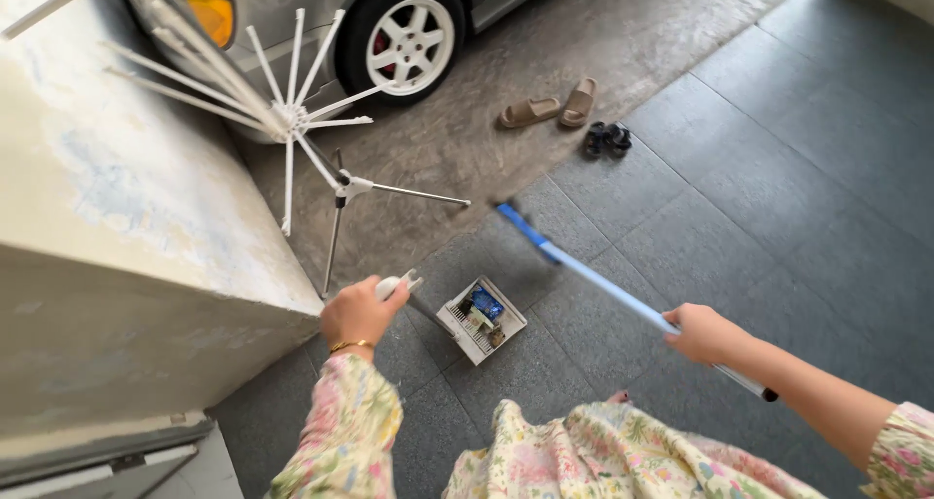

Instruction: Sweep the garage floor using a broom and a long-handled dustpan.

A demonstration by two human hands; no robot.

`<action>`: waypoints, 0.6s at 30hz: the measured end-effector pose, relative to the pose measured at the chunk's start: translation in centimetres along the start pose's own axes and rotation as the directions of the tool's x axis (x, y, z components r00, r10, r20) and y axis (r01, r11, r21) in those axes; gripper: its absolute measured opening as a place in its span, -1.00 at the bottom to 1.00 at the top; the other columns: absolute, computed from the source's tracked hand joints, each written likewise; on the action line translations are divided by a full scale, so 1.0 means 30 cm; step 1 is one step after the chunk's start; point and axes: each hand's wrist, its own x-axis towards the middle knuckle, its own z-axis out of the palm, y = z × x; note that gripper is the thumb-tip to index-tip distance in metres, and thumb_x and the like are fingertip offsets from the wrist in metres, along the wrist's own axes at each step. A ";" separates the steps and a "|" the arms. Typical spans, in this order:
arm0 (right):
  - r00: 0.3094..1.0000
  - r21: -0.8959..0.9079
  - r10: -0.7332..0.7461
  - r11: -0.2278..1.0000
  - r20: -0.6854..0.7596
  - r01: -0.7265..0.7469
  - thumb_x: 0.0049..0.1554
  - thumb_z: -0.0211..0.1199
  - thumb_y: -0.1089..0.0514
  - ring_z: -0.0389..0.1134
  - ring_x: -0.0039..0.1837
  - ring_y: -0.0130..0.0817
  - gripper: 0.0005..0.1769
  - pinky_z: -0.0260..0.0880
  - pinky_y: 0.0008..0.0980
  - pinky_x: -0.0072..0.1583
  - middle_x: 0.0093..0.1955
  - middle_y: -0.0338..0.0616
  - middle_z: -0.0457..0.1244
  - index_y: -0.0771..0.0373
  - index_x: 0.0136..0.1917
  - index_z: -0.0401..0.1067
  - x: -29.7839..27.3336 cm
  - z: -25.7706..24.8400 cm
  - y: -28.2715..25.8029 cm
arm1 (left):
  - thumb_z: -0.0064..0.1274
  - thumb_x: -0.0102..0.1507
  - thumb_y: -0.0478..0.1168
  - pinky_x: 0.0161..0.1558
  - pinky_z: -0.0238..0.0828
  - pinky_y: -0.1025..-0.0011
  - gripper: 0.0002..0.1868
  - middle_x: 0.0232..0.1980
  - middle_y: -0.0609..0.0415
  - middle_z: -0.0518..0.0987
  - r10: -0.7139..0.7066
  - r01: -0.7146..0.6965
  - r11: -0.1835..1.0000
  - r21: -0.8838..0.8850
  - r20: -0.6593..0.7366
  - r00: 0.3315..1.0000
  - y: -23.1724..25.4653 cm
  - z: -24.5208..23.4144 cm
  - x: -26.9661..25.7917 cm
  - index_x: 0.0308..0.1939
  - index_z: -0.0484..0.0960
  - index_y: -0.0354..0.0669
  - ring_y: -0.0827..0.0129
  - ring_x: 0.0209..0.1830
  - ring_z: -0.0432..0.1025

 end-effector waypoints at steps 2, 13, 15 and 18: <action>0.991 -0.049 -0.073 0.996 -0.115 0.068 0.11 0.28 0.13 0.45 -0.31 -0.24 -0.48 0.49 -0.22 -0.19 -0.23 -0.02 0.45 0.12 0.36 0.45 0.176 0.001 0.067 | 0.02 0.15 0.39 -0.36 0.45 0.05 -0.48 -0.43 -0.05 0.65 -0.055 0.056 0.998 0.016 -0.045 0.997 -0.108 -0.017 -0.047 -0.41 0.70 0.08 -0.05 -0.39 0.57; 0.973 -0.382 -0.185 0.916 -0.138 0.120 0.11 0.22 0.22 0.53 0.00 -0.02 -0.73 0.59 -0.15 0.02 -0.03 0.11 0.44 0.31 0.08 0.52 0.533 0.240 -0.131 | 0.03 0.17 0.41 -0.34 0.42 0.02 -0.44 -0.35 -0.07 0.66 -0.376 0.379 0.925 0.016 -0.094 0.922 -0.316 -0.030 -0.242 -0.42 0.69 0.04 -0.14 -0.29 0.55; 0.972 -0.440 -0.231 0.878 -0.048 0.187 0.12 0.19 0.22 0.52 0.03 -0.03 -0.73 0.57 -0.15 0.04 -0.03 0.12 0.43 0.29 0.09 0.53 0.464 0.323 -0.201 | 0.01 0.17 0.40 -0.32 0.45 0.07 -0.46 -0.34 -0.05 0.68 -0.444 0.445 0.896 0.002 0.021 0.896 -0.280 -0.057 -0.211 -0.40 0.73 0.06 -0.07 -0.31 0.58; 0.952 -0.409 -0.305 0.866 0.028 0.290 0.07 0.24 0.25 0.51 -0.01 -0.03 -0.72 0.56 -0.16 0.00 -0.05 0.13 0.43 0.32 0.07 0.49 0.343 0.381 -0.297 | 0.03 0.17 0.38 -0.30 0.44 0.13 -0.49 -0.31 -0.03 0.69 -0.390 0.391 0.921 -0.001 0.040 0.920 -0.269 -0.068 -0.152 -0.34 0.77 0.10 -0.03 -0.28 0.58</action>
